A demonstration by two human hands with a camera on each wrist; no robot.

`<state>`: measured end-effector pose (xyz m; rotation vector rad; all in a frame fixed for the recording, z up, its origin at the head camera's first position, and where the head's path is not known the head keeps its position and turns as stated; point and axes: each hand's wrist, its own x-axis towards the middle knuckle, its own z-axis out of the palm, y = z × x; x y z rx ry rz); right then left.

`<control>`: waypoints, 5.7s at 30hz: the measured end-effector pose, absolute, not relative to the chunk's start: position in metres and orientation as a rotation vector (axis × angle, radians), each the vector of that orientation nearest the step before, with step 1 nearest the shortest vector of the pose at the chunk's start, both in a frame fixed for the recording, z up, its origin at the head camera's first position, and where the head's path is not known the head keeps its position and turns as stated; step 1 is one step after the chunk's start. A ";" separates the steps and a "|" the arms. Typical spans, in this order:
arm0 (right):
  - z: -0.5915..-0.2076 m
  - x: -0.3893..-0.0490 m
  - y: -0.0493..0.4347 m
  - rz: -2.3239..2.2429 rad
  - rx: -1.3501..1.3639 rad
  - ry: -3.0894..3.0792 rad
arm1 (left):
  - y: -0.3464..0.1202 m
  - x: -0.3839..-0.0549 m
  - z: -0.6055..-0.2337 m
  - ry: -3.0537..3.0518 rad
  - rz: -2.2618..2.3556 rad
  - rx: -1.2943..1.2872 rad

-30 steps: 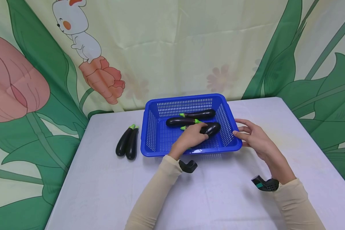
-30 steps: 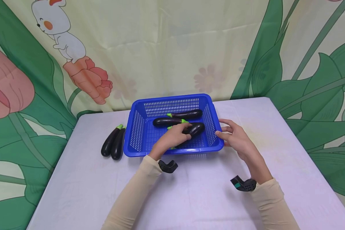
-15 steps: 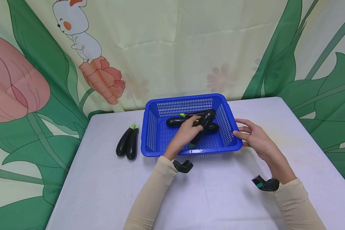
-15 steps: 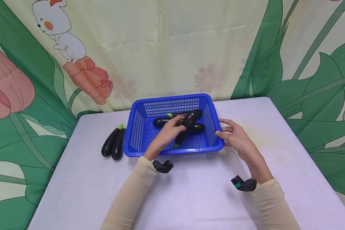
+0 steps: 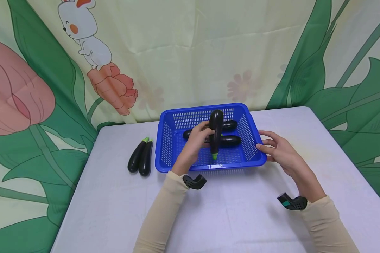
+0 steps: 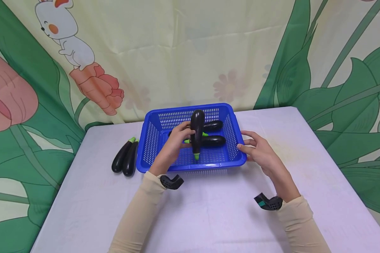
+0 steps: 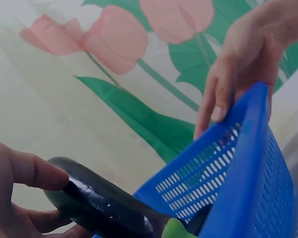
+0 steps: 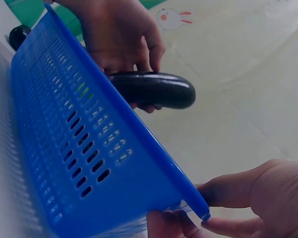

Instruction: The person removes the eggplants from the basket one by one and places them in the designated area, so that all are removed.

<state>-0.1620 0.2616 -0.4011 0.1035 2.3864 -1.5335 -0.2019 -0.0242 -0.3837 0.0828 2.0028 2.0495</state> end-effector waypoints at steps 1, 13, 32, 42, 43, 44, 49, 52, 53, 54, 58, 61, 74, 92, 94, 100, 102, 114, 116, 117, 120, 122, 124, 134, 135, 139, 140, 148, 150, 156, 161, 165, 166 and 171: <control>-0.401 -0.162 0.262 -1.534 0.103 2.387 | -0.026 -0.202 -0.382 1.985 2.066 0.078; -0.401 -0.161 0.261 -1.536 0.104 2.379 | -0.055 -0.194 -0.371 1.772 2.248 0.071; -0.402 -0.161 0.261 -1.531 0.107 2.386 | -0.104 -0.173 -0.363 1.857 2.292 0.085; -0.402 -0.162 0.261 -1.536 0.115 2.381 | -0.133 -0.167 -0.361 1.902 2.338 0.020; -0.402 -0.161 0.261 -1.536 0.116 2.380 | -0.136 -0.166 -0.361 1.906 2.343 0.014; -0.402 -0.161 0.261 -1.537 0.116 2.379 | -0.139 -0.166 -0.362 1.912 2.345 0.004; -0.402 -0.161 0.261 -1.541 0.122 2.378 | -0.155 -0.167 -0.363 1.946 2.357 -0.029; -0.402 -0.161 0.261 -1.544 0.125 2.375 | -0.163 -0.168 -0.365 1.976 2.354 -0.055; -0.403 -0.161 0.261 -1.544 0.127 2.374 | -0.166 -0.168 -0.366 1.983 2.353 -0.061; -0.403 -0.161 0.261 -1.544 0.128 2.373 | -0.168 -0.168 -0.367 1.990 2.353 -0.068; -0.402 -0.161 0.261 -1.543 0.128 2.373 | -0.178 -0.169 -0.369 2.026 2.340 -0.106; -0.402 -0.160 0.261 -1.545 0.126 2.374 | -0.184 -0.170 -0.370 2.062 2.309 -0.146; -0.401 -0.160 0.261 -1.537 0.126 2.380 | -0.220 -0.169 -0.376 2.144 2.258 -0.325; -0.402 -0.160 0.260 -1.536 0.135 2.377 | -0.260 -0.169 -0.391 2.123 2.264 -0.621; -0.402 -0.160 0.260 -1.535 0.135 2.380 | -0.264 -0.170 -0.394 2.128 2.255 -0.647; -0.402 -0.160 0.261 -1.530 0.144 2.385 | -0.273 -0.173 -0.403 2.183 2.226 -0.716; -0.401 -0.160 0.261 -1.527 0.145 2.387 | -0.276 -0.173 -0.407 2.218 2.196 -0.746; -0.403 -0.159 0.260 -1.530 0.155 2.360 | -0.288 -0.177 -0.436 2.357 1.982 -0.898; -0.403 -0.159 0.260 -1.531 0.154 2.361 | -0.289 -0.178 -0.441 2.385 1.941 -0.917; -0.403 -0.159 0.260 -1.532 0.152 2.362 | -0.289 -0.178 -0.443 2.396 1.923 -0.924; -0.403 -0.159 0.260 -1.535 0.148 2.364 | -0.290 -0.179 -0.448 2.427 1.878 -0.948; -0.403 -0.160 0.260 -1.537 0.145 2.364 | -0.289 -0.180 -0.452 2.448 1.862 -0.955; -0.403 -0.160 0.261 -1.541 0.143 2.365 | -0.289 -0.181 -0.454 2.471 1.848 -0.963; -0.403 -0.160 0.261 -1.543 0.143 2.366 | -0.282 -0.182 -0.458 2.596 1.736 -0.948; -0.402 -0.160 0.261 -1.542 0.144 2.366 | -0.282 -0.182 -0.458 2.609 1.710 -0.946; -0.402 -0.159 0.260 -1.542 0.143 2.367 | -0.280 -0.182 -0.457 2.646 1.627 -0.936; -0.402 -0.159 0.260 -1.542 0.143 2.368 | -0.279 -0.181 -0.457 2.653 1.612 -0.932; -0.401 -0.158 0.261 -1.533 0.131 2.378 | -0.279 -0.181 -0.458 2.671 1.571 -0.911; -0.401 -0.158 0.260 -1.532 0.132 2.377 | -0.279 -0.181 -0.458 2.686 1.536 -0.907; -0.400 -0.158 0.259 -1.530 0.139 2.370 | -0.280 -0.180 -0.457 2.748 1.418 -0.878; -0.399 -0.158 0.259 -1.531 0.134 2.371 | -0.280 -0.179 -0.458 2.808 1.331 -0.859; -0.400 -0.158 0.260 -1.530 0.133 2.369 | -0.280 -0.179 -0.458 2.818 1.299 -0.854; -0.400 -0.158 0.260 -1.531 0.132 2.369 | -0.279 -0.179 -0.457 2.818 1.291 -0.851; -0.401 -0.159 0.261 -1.542 0.125 2.363 | -0.279 -0.178 -0.455 2.825 1.255 -0.844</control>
